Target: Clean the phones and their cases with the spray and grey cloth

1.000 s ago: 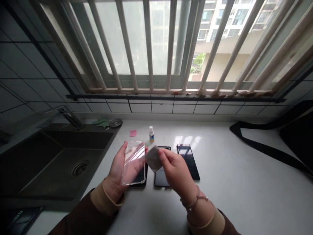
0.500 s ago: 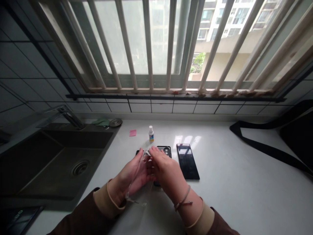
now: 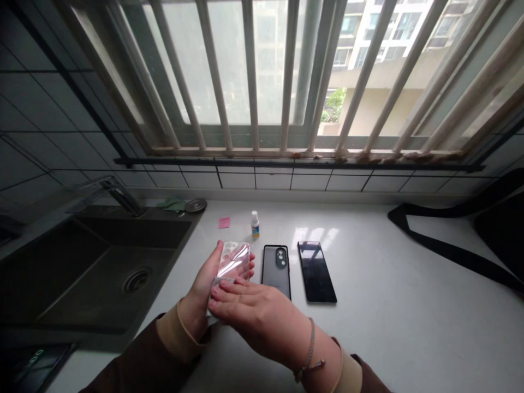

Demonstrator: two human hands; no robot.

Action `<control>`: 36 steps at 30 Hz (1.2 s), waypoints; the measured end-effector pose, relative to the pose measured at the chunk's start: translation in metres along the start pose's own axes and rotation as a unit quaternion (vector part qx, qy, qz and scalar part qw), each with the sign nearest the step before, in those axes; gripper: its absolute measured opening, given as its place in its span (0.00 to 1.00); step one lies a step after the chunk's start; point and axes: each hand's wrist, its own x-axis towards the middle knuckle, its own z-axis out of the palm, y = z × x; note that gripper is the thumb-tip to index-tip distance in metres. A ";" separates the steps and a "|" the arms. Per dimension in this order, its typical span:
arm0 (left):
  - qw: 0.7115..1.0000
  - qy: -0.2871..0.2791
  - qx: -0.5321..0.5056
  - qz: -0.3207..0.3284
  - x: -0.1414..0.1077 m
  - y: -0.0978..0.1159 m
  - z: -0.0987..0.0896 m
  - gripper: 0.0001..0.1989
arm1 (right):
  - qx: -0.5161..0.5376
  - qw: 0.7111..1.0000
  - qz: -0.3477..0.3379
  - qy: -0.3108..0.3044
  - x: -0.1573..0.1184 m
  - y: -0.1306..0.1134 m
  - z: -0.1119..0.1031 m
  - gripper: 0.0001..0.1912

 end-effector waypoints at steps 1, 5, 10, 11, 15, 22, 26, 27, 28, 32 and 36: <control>1.000 0.010 -0.006 0.021 0.000 0.002 0.000 0.32 | 0.010 1.000 -0.009 -0.003 0.001 -0.002 -0.001 0.16; 0.994 0.015 -0.034 0.104 -0.004 0.005 0.006 0.29 | 0.009 1.000 -0.016 -0.010 0.000 -0.004 -0.003 0.15; 0.971 0.025 -0.094 0.218 -0.010 0.010 0.010 0.27 | -0.010 0.999 0.051 0.012 -0.006 0.009 -0.001 0.21; 0.969 0.027 -0.103 0.224 -0.011 0.011 0.010 0.27 | -0.006 0.998 0.062 0.022 -0.007 0.011 -0.001 0.22; 0.974 0.016 -0.090 0.209 -0.013 0.014 0.012 0.28 | 0.055 0.981 0.159 0.097 -0.009 0.014 -0.001 0.22; 0.995 -0.018 0.017 0.094 -0.011 0.007 0.014 0.29 | 0.335 0.722 0.489 0.357 -0.017 0.043 -0.013 0.26; 0.996 -0.053 0.069 0.016 -0.012 0.001 0.014 0.27 | 0.315 0.726 0.473 0.388 -0.019 0.050 -0.016 0.27; 0.995 -0.063 0.078 0.005 -0.012 -0.002 0.014 0.26 | 0.299 0.750 0.461 0.369 -0.019 0.047 -0.016 0.27; 0.994 -0.068 0.083 -0.001 -0.012 -0.004 0.014 0.25 | 0.278 0.777 0.446 0.346 -0.018 0.044 -0.016 0.27; 0.995 -0.069 0.074 0.013 -0.008 -0.010 0.009 0.22 | 0.133 0.885 0.356 0.271 -0.013 0.027 -0.016 0.22; 0.996 -0.034 0.019 0.085 -0.003 -0.007 0.006 0.19 | 0.069 0.945 0.255 0.190 -0.009 0.018 -0.016 0.21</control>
